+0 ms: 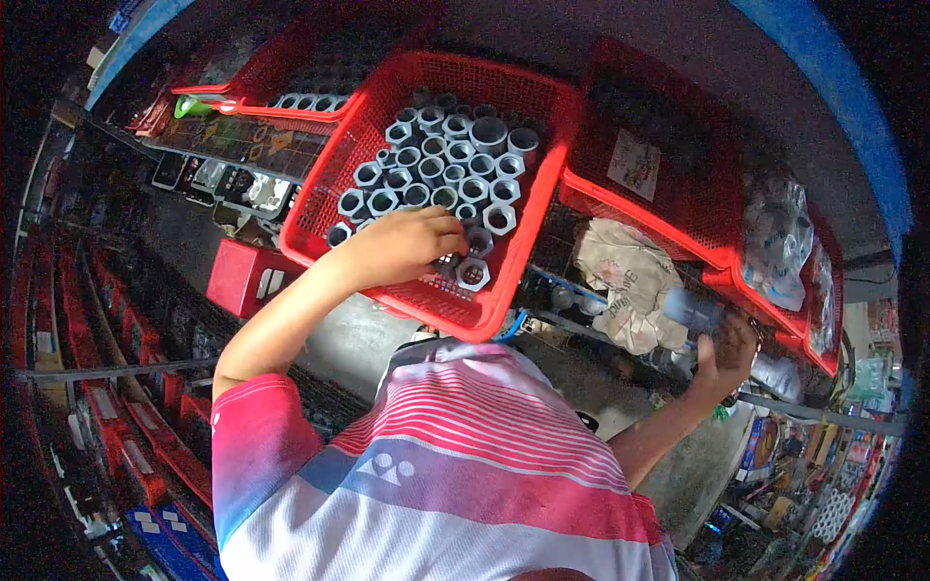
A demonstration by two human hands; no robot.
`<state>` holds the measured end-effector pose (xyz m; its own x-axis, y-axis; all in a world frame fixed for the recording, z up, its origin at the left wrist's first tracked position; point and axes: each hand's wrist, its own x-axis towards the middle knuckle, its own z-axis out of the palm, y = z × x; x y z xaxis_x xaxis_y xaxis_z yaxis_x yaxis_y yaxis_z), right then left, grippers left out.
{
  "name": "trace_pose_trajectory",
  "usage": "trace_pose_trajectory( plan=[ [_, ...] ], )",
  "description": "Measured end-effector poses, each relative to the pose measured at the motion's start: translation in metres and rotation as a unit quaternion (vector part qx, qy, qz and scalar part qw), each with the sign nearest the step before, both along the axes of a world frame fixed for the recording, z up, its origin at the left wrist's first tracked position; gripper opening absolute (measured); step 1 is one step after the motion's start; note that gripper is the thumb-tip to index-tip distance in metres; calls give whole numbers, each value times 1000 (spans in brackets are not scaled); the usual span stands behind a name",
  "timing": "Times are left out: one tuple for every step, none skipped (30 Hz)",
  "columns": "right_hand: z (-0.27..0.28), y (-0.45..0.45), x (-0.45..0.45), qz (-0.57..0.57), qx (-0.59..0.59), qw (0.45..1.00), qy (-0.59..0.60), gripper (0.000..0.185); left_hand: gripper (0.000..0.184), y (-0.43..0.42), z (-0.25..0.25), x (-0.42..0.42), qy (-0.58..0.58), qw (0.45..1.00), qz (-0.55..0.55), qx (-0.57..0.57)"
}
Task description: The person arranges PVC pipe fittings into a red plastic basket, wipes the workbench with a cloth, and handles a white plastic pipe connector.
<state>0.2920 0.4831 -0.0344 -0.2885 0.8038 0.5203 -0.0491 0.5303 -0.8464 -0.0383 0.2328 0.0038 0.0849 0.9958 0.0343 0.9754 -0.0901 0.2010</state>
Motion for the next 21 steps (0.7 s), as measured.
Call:
trace_pose_trajectory(
  plan=[
    [0,-4,0,4,-23,1000,-14,48,43,1,0,-2,15,1000,-16,10],
    [0,-7,-1,5,-23,1000,-15,48,49,1,-4,-4,23,1000,-12,12],
    [-1,-10,-4,9,-27,1000,-7,48,49,0,-4,-3,22,1000,-10,12],
    [-1,-13,-7,14,-31,999,1,49,49,-1,-2,-2,34,999,6,18],
    [0,-16,-11,16,-29,999,0,49,49,-3,0,-1,47,998,22,23],
    [2,-19,-17,42,-16,999,-8,50,48,-6,5,0,52,997,46,14],
    [6,-24,-25,68,-2,998,-17,51,48,-12,8,-1,51,997,49,16],
    [12,-34,-33,87,-34,996,-14,52,47,-19,12,-3,25,995,91,32],
    [15,-38,-42,90,-32,995,-16,52,47,-27,15,-5,-2,990,133,49],
    [17,-39,-53,135,-4,990,-31,52,44,-38,20,-4,-21,983,158,90],
    [21,-42,-65,179,23,982,-46,52,44,-49,23,-4,-22,982,162,92],
    [39,-48,-81,223,107,966,-75,50,43,-61,25,-4,-27,972,203,112],
    [53,-57,-96,227,110,965,-77,50,41,-72,27,-2,-31,960,244,131],
    [66,-67,-111,284,102,947,-114,50,38,-83,28,4,-54,946,287,140],
    [76,-76,-126,338,96,924,-151,49,38,-94,25,7,-55,944,291,143],
    [84,-84,-141,362,122,907,-178,49,40,-105,22,10,-49,938,307,155],
    [90,-92,-156,383,147,889,-204,48,41,-114,18,12,-43,931,323,167],
    [94,-98,-171,405,197,866,-217,49,41,-122,11,14,-51,925,334,176],
    [94,-104,-186,440,218,848,-200,50,41,-125,7,19,-83,916,345,184],
    [93,-111,-201,463,226,828,-222,49,41,-127,2,19,-59,922,331,194],
    [90,-116,-214,485,234,806,-244,48,40,-128,-4,20,-35,925,316,205]
  ],
)
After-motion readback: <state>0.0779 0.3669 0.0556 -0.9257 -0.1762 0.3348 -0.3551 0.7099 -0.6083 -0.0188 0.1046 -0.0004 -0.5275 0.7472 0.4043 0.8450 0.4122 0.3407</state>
